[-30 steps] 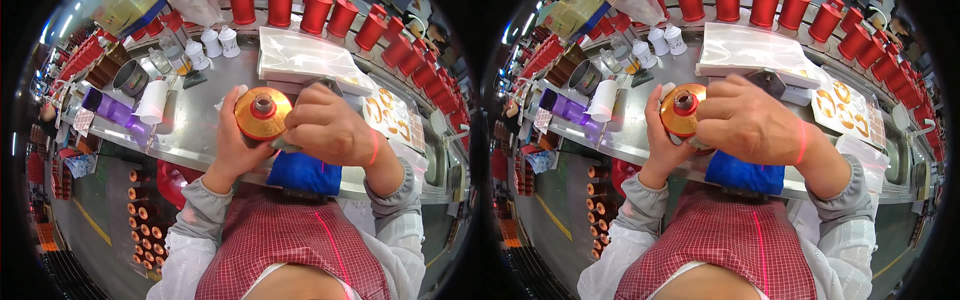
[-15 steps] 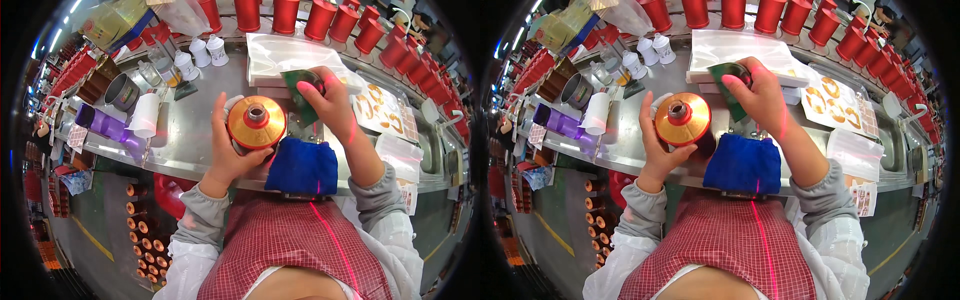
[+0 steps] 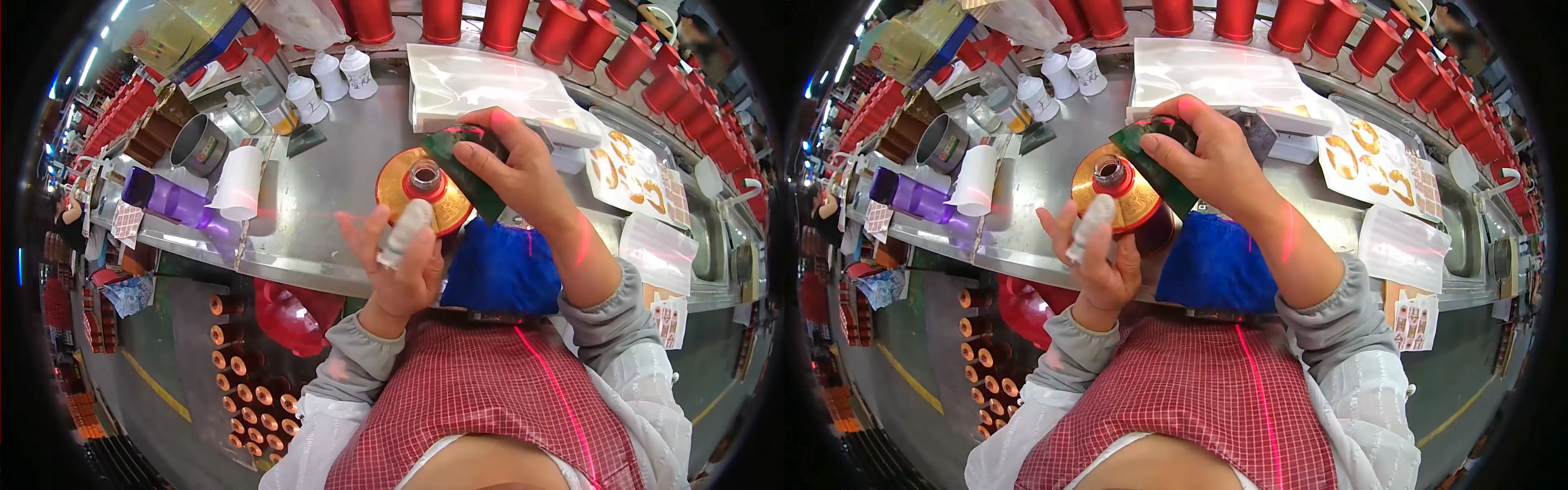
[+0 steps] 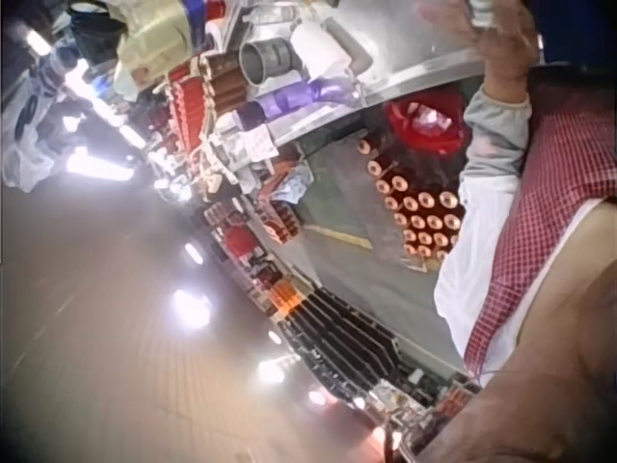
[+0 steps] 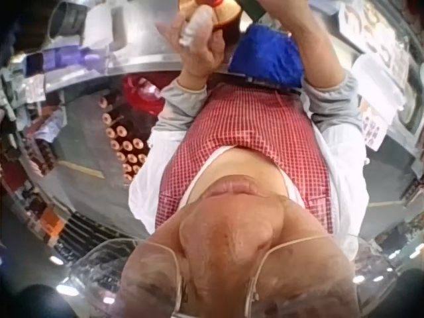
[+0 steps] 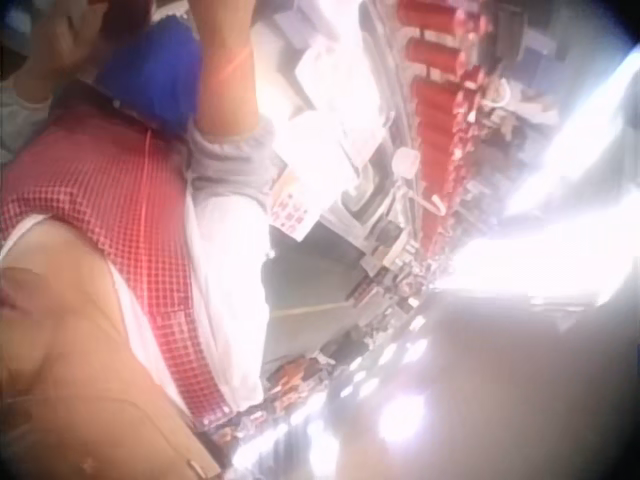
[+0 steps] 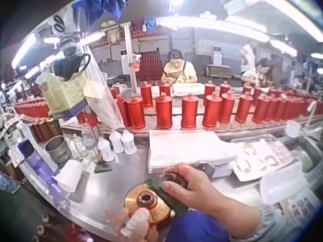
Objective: The person cleans a red cylindrical container with a cloth and a green abrasive pad. They then apply gold circular stickers to the top and a rectangular label to the side of the container.
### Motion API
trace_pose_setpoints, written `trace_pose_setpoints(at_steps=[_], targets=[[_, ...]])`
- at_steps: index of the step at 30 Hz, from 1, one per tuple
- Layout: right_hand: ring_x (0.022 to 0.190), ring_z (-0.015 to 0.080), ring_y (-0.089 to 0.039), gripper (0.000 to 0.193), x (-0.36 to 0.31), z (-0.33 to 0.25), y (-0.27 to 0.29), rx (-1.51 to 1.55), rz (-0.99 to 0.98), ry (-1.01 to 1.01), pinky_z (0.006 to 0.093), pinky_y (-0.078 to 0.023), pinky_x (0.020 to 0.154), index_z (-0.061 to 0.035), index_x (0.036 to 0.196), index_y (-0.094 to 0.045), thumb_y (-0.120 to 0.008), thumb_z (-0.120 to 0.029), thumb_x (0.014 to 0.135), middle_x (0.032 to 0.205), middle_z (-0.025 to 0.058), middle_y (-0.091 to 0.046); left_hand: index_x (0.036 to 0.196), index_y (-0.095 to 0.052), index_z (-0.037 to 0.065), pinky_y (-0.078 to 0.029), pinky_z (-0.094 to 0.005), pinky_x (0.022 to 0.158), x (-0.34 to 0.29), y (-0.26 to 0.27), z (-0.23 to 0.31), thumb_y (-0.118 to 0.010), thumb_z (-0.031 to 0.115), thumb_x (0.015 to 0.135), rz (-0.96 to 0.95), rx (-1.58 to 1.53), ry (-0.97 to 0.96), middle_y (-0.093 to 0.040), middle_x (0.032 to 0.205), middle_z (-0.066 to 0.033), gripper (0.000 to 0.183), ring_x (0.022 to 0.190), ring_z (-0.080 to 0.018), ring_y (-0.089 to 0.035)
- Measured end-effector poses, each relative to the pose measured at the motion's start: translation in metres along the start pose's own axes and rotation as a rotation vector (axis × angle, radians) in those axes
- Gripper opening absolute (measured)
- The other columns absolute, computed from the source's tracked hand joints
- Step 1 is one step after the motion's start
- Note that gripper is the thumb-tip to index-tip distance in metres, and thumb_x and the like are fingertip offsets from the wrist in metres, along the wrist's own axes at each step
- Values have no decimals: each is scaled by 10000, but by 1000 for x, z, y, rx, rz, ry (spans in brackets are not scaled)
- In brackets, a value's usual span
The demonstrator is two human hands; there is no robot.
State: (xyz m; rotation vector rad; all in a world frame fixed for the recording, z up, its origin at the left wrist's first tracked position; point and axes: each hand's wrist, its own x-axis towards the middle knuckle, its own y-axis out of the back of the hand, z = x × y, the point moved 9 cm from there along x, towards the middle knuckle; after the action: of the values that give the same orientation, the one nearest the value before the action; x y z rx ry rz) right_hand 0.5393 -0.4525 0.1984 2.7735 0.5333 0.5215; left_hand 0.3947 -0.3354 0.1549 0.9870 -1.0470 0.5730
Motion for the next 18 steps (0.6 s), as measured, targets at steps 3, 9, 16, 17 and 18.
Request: trace_pose_setpoints(at_steps=[3,9,16,17,18], targets=[[850,90,-591,301,-1,-6,0,-45,-4,27,252,-498,762,-7,1118,-592,-677,-164,875,942,54,-660,1112,-581,153,-98,-683,1085,11,2,15,-662,170,825,27,-58,-51,-450,1286,-213,298,1250,-337,-411],[859,104,-622,301,5,-15,-7,240,-43,34,270,-509,781,-11,1120,-602,-683,-119,851,930,90,-687,1391,-191,-84,-335,-414,1053,29,-17,-35,-787,449,727,10,-606,454,-376,1339,-235,1039,1246,-359,-415],[863,98,-614,290,4,-11,4,240,38,-2,256,-509,778,-3,1122,-600,-673,-108,861,961,72,-684,1383,-244,-62,-375,-417,1019,13,-32,-46,-832,391,682,-63,-595,515,-385,1327,-235,1021,1202,-355,-454],[868,95,-611,287,3,-8,-2,196,34,14,255,-509,780,-5,1126,-599,-667,-109,868,972,66,-683,1392,-229,-52,-393,-391,1016,15,-32,-45,-833,360,697,-72,-607,501,-410,1312,-210,1009,1198,-309,-474],[873,93,-609,283,1,-3,-6,149,33,34,255,-510,781,-7,1131,-598,-661,-111,875,983,60,-682,1402,-215,-41,-410,-365,1012,17,-32,-43,-834,329,711,-81,-620,486,-435,1296,-185,999,1195,-262,-494]])
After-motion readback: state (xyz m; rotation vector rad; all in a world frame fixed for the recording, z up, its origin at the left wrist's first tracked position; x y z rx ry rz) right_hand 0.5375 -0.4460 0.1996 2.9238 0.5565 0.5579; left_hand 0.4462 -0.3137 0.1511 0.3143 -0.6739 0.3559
